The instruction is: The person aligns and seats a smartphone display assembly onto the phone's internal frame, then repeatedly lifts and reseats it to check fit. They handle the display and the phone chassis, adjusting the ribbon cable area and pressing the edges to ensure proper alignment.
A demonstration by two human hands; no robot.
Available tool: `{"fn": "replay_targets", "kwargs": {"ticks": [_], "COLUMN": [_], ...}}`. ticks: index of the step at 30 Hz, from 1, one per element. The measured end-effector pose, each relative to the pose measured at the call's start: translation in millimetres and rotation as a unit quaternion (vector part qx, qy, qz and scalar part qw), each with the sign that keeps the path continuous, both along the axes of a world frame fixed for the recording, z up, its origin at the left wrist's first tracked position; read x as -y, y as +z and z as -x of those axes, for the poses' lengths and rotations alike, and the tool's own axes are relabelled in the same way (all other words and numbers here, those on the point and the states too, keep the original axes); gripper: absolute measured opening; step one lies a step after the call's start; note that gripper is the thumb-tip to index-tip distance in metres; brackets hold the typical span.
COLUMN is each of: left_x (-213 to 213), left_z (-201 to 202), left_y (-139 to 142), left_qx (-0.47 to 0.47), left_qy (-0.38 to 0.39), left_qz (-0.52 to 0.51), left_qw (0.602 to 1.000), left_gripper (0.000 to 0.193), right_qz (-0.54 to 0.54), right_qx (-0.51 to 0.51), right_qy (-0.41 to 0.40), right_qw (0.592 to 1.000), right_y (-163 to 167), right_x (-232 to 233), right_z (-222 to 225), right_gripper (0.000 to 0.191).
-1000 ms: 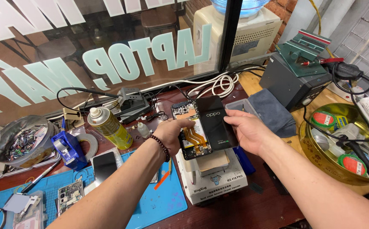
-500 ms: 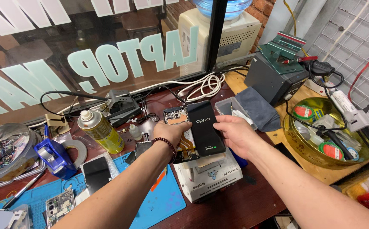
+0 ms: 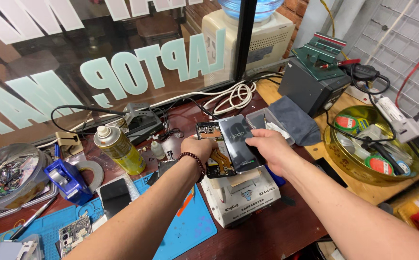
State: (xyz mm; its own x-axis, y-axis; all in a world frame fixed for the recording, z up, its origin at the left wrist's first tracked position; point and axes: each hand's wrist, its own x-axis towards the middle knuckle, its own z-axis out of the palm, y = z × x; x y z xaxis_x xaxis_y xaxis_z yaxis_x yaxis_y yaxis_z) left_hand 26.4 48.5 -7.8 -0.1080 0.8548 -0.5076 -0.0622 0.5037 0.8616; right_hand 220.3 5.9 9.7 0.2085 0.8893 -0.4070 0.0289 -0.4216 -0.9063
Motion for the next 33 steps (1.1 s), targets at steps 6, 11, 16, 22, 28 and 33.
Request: {"fn": "replay_targets", "kwargs": {"ticks": [6,11,16,22,28,33], "left_x": [16.4,19.7,23.0,23.1,14.0,13.8], "left_z": [-2.9,1.4,2.3,-0.8,1.5,4.0], "left_y": [2.8,9.9,4.4,-3.0,1.8,-3.5], "left_qx": [-0.164,-0.295,-0.279,-0.267,-0.211,-0.177], "left_qy": [-0.007,-0.001,0.008,0.019,-0.002,-0.014], "left_qz": [-0.039,-0.031,-0.012,-0.002,0.023,0.019], "left_qw": [0.986,0.955,0.960,0.964,0.977,0.984], "left_gripper": [0.036,0.071,0.083,0.085,0.077,0.069], "right_qz": [0.003,-0.007,-0.004,0.048,0.054,0.069], "right_qx": [0.089,0.074,0.086,0.064,0.030,0.039], "right_qy": [0.048,0.084,0.106,0.120,0.145,0.115], "right_qw": [0.995,0.994,0.991,0.990,0.987,0.990], "right_y": [8.5,4.7,-6.3,-8.6,-3.2,-2.3], "right_x": [1.9,-9.6,-17.1,-20.1,-18.1,-8.9], "right_z": [9.1,10.5,7.2,5.3,3.6,2.5], "right_gripper": [0.035,0.026,0.024,0.028,0.031,0.032]}}
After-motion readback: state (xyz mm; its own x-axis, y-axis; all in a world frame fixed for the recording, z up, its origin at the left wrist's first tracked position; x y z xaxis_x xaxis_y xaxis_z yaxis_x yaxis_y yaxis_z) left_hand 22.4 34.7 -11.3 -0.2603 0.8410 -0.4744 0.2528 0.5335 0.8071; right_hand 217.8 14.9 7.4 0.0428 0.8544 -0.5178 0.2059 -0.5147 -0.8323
